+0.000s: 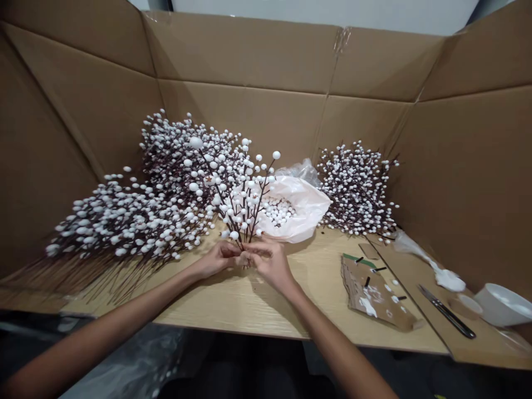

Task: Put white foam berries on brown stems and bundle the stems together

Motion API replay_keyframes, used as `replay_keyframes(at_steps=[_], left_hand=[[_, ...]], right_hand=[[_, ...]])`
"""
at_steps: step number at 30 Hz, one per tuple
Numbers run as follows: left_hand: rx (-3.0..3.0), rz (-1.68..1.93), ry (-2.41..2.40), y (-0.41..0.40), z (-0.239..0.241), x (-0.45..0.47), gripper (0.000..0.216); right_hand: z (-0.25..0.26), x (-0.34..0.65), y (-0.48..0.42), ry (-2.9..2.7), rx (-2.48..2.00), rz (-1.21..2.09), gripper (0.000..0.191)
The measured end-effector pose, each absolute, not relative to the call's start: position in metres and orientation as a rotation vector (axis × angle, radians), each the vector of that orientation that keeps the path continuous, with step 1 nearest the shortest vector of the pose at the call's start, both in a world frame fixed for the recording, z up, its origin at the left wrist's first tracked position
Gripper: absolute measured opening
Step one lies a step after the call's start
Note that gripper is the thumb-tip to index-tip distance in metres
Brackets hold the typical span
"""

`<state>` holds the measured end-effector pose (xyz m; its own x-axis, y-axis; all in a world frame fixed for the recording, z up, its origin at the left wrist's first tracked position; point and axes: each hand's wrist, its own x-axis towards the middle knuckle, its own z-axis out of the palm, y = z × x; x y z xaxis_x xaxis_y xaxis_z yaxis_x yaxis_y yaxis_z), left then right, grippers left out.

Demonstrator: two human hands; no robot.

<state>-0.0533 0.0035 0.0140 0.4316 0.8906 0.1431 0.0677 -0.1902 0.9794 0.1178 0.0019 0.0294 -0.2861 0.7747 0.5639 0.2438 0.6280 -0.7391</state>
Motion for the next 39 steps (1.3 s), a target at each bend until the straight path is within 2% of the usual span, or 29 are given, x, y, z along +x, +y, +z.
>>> replay_keyframes(at_steps=[10,20,26,28,34,39], left_hand=[[1.702,0.89,0.903,0.0,0.015,-0.055,0.026],[1.766,0.918,0.961,-0.003,0.016,-0.054,0.023],[1.698,0.975,0.95,-0.003,0.018,-0.052,0.028],[1.668,0.99,0.952,-0.003,0.02,-0.052,0.033],[1.617,1.001,0.915,-0.003,0.022,-0.052,0.032],[1.617,1.0,0.906,-0.003,0.021,-0.052,0.031]], right_hand=[[0.02,0.11,0.002,-1.652,-0.802,0.746,0.019],[0.019,0.101,0.001,-1.532,-0.862,0.882,0.008],[0.025,0.103,-0.002,-1.664,-0.894,0.683,0.008],[0.025,0.107,-0.008,-1.737,-0.869,0.595,0.014],[0.012,0.115,-0.027,-1.971,-0.787,0.036,0.026],[0.006,0.116,-0.025,-1.991,-0.825,-0.02,0.027]])
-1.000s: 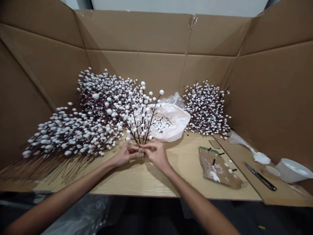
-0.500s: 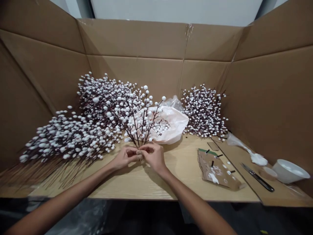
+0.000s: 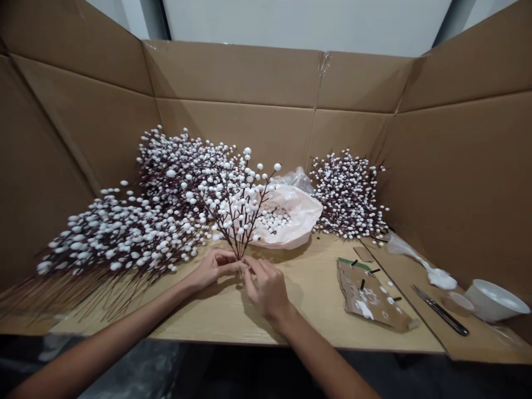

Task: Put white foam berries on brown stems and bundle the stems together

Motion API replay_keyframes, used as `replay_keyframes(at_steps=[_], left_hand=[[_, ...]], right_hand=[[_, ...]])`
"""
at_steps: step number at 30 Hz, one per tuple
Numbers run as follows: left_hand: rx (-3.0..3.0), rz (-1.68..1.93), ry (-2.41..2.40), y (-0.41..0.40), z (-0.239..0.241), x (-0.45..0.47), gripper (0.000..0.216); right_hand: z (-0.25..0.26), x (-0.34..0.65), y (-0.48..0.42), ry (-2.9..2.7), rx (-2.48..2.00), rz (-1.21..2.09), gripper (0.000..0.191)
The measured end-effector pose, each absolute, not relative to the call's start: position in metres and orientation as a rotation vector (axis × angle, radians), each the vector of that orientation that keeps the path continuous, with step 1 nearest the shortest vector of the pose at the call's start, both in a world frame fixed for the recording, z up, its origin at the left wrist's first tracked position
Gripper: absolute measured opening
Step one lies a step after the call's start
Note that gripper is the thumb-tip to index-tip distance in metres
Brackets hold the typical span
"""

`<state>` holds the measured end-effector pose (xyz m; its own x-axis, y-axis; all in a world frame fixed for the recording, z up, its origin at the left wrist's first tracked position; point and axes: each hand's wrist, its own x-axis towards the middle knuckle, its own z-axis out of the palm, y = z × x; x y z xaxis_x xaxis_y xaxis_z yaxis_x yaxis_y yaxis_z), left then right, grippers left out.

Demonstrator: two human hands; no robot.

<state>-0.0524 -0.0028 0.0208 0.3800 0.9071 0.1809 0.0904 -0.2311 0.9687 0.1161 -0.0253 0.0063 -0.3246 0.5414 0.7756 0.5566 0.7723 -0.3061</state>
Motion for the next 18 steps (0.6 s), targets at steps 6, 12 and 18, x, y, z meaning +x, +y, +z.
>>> replay_keyframes(at_steps=[6,12,18], left_hand=[[1.613,1.008,0.897,-0.0025,0.019,-0.0525,0.026],[1.62,1.008,0.892,-0.0033,0.021,-0.052,0.025],[1.59,0.996,0.953,-0.0036,0.0219,-0.0504,0.023]], right_hand=[[0.0057,0.1151,-0.0254,-1.998,-0.815,-0.024,0.029],[0.0062,0.1132,-0.0259,-1.986,-0.802,-0.032,0.027],[0.006,0.1125,-0.0262,-2.024,-0.851,0.013,0.025]])
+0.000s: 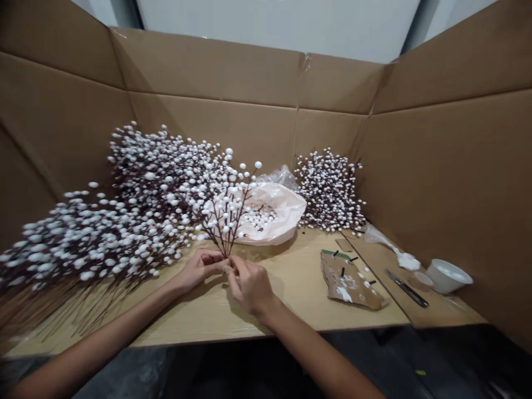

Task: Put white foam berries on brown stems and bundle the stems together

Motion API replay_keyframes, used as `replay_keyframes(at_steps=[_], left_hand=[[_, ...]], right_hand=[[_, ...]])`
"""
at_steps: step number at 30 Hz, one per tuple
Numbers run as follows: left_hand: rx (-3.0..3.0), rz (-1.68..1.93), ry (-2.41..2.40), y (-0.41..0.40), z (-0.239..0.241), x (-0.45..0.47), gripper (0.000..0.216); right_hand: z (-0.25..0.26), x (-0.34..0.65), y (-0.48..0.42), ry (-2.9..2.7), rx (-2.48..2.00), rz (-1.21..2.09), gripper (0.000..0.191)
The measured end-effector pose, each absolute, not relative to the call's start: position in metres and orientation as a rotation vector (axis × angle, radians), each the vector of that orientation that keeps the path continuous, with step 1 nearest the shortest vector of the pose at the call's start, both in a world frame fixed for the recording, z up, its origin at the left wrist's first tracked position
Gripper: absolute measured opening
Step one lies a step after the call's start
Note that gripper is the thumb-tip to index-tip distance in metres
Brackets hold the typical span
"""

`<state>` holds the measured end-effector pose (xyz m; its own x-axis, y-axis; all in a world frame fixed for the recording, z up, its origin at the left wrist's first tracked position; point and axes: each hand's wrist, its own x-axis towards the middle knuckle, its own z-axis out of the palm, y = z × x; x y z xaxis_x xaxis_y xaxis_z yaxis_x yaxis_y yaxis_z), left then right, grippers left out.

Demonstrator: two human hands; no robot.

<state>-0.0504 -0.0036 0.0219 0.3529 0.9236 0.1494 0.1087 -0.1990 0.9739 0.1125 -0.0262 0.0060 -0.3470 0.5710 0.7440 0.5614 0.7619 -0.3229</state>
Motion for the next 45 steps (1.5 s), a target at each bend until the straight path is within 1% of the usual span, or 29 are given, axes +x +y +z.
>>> replay_keyframes(at_steps=[14,27,31,36,41,43,45], left_hand=[[1.577,0.977,1.024,-0.009,0.033,-0.046,0.029],[1.621,0.966,1.072,-0.004,0.027,-0.05,0.028],[1.622,0.96,1.052,-0.003,0.027,-0.05,0.023],[1.607,0.969,1.039,-0.004,0.028,-0.05,0.014],[1.553,0.998,0.992,-0.004,0.026,-0.049,0.008],[1.561,1.004,0.983,-0.005,0.026,-0.049,0.011],[1.552,1.006,0.98,-0.007,0.025,-0.048,0.014]], right_hand=[[0.006,0.114,-0.027,-2.139,-1.011,0.042,0.025],[0.007,0.113,-0.027,-2.172,-1.024,0.04,0.025],[0.008,0.114,-0.028,-2.185,-1.039,0.044,0.025],[0.008,0.113,-0.028,-2.176,-1.033,0.068,0.029],[0.006,0.112,-0.028,-2.04,-1.052,0.114,0.05],[0.006,0.112,-0.03,-2.017,-1.036,0.138,0.048],[0.006,0.113,-0.03,-2.014,-1.007,0.15,0.043]])
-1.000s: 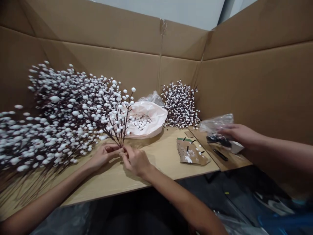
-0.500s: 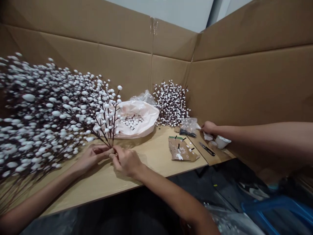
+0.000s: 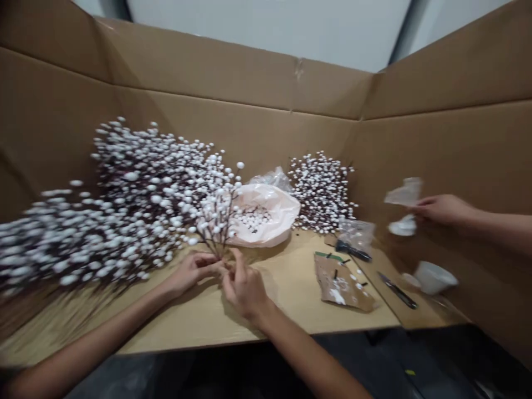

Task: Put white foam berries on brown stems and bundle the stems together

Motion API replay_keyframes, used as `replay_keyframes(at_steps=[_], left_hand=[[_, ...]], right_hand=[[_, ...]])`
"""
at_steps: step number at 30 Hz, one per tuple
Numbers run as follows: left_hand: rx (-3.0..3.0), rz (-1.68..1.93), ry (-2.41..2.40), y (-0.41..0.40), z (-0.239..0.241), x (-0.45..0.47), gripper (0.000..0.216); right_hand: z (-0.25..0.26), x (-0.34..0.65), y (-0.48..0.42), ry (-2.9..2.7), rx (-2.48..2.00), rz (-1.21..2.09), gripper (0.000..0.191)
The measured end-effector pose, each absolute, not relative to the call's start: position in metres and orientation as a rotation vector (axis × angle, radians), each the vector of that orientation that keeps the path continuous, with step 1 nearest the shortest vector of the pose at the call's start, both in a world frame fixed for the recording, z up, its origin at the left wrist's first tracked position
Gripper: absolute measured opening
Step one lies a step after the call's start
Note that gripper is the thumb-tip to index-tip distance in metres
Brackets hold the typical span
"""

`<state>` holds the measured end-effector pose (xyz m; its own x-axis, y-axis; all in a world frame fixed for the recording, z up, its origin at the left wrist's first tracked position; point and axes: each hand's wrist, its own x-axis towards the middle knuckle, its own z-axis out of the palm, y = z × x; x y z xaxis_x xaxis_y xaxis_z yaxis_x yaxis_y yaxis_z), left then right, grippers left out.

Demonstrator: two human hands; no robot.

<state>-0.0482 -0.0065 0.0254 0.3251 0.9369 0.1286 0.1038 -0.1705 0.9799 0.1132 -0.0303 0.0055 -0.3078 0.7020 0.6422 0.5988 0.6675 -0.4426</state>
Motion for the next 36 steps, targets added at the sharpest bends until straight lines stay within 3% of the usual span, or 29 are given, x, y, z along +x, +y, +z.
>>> replay_keyframes(at_steps=[8,26,36], left_hand=[[1.488,1.01,0.894,-0.003,0.0194,-0.0512,0.026],[1.481,1.007,0.861,-0.0031,0.021,-0.0502,0.009],[1.482,0.986,0.847,-0.0021,0.0165,-0.0504,0.015]], right_hand=[[0.0023,0.1152,-0.0254,-2.051,-0.917,0.077,0.025],[0.0008,0.1151,-0.0236,-2.136,-0.754,-0.049,0.036],[0.0019,0.1131,-0.024,-2.049,-0.805,0.04,0.036]])
